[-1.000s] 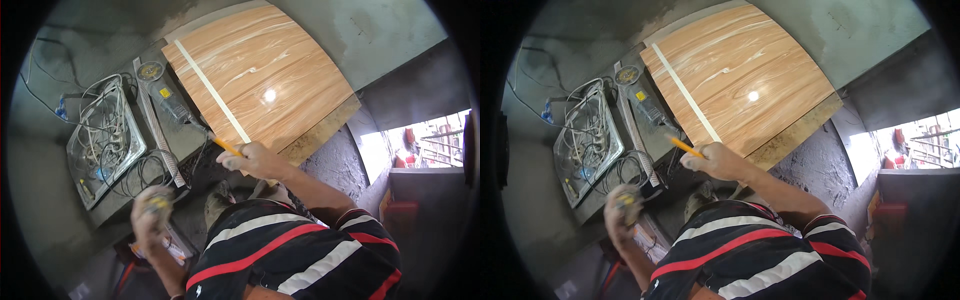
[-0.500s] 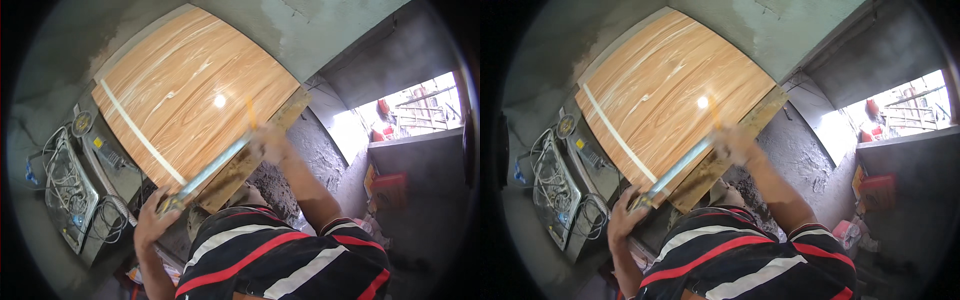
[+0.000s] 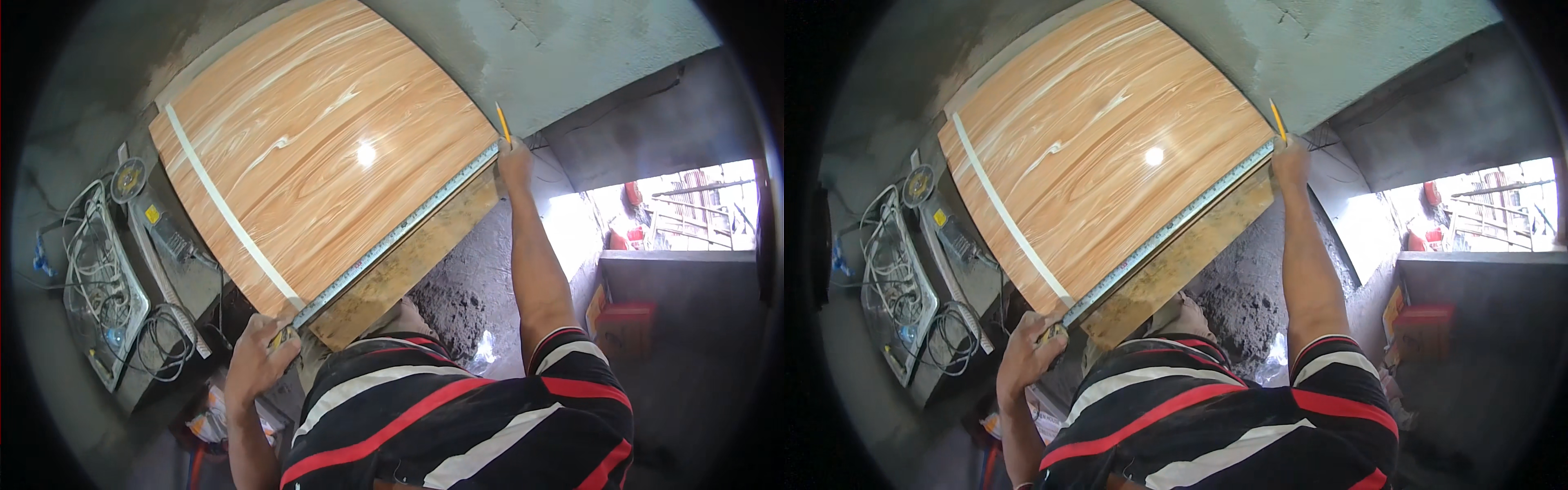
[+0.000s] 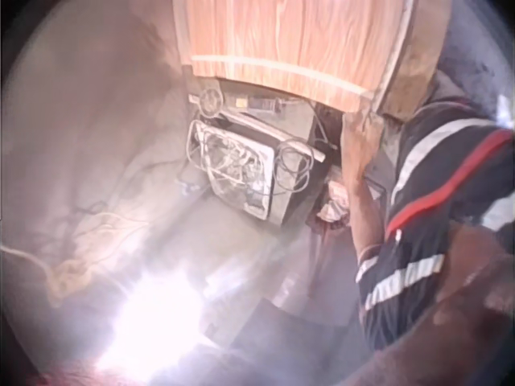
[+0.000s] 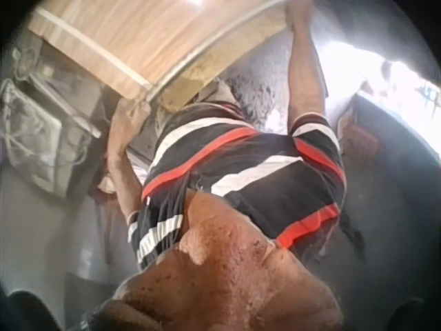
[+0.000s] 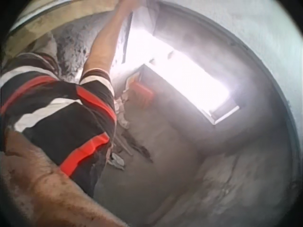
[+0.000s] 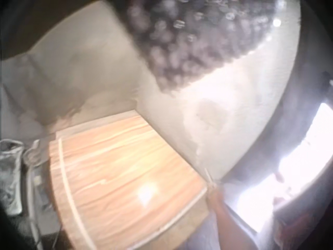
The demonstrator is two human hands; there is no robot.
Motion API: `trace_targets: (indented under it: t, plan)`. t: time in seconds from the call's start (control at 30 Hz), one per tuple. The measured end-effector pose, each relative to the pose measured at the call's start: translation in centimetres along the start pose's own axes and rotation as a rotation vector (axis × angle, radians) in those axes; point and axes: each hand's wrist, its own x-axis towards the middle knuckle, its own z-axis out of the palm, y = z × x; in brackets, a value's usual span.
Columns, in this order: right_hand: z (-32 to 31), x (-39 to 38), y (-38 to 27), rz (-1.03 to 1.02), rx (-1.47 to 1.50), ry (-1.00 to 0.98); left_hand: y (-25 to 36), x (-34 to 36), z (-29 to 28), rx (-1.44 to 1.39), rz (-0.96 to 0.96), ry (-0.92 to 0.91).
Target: The person uses a measuring tape and pencil to mark measurements on a tile, then applies white tape along the measured line.
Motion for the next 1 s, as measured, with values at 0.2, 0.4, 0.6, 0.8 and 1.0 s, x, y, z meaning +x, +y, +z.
trace_targets:
  t: [0.2,0.4,0.6,0.8,1.0]
  plan:
    - [-0.3,1.0,1.6,-0.089,-0.096,0.018,-1.8,0.7,0.1,-0.033,0.034,0.017]
    - [-1.8,1.5,0.7,-0.107,-0.162,-0.048,-5.0,-1.5,-1.0,-0.079,-0.043,0.038]
    - [-1.7,1.0,0.4,-0.065,-0.217,-0.081,-5.2,-2.2,-1.0,0.021,-0.077,0.019]
    - [-4.1,-1.8,-5.6,0.141,0.426,0.072,-6.7,-2.2,-0.2,0.041,-0.045,0.007]
    - [-6.2,-19.5,-24.3,-0.368,0.702,-0.713,-6.8,-1.9,-0.3,0.003,-0.045,-0.007]
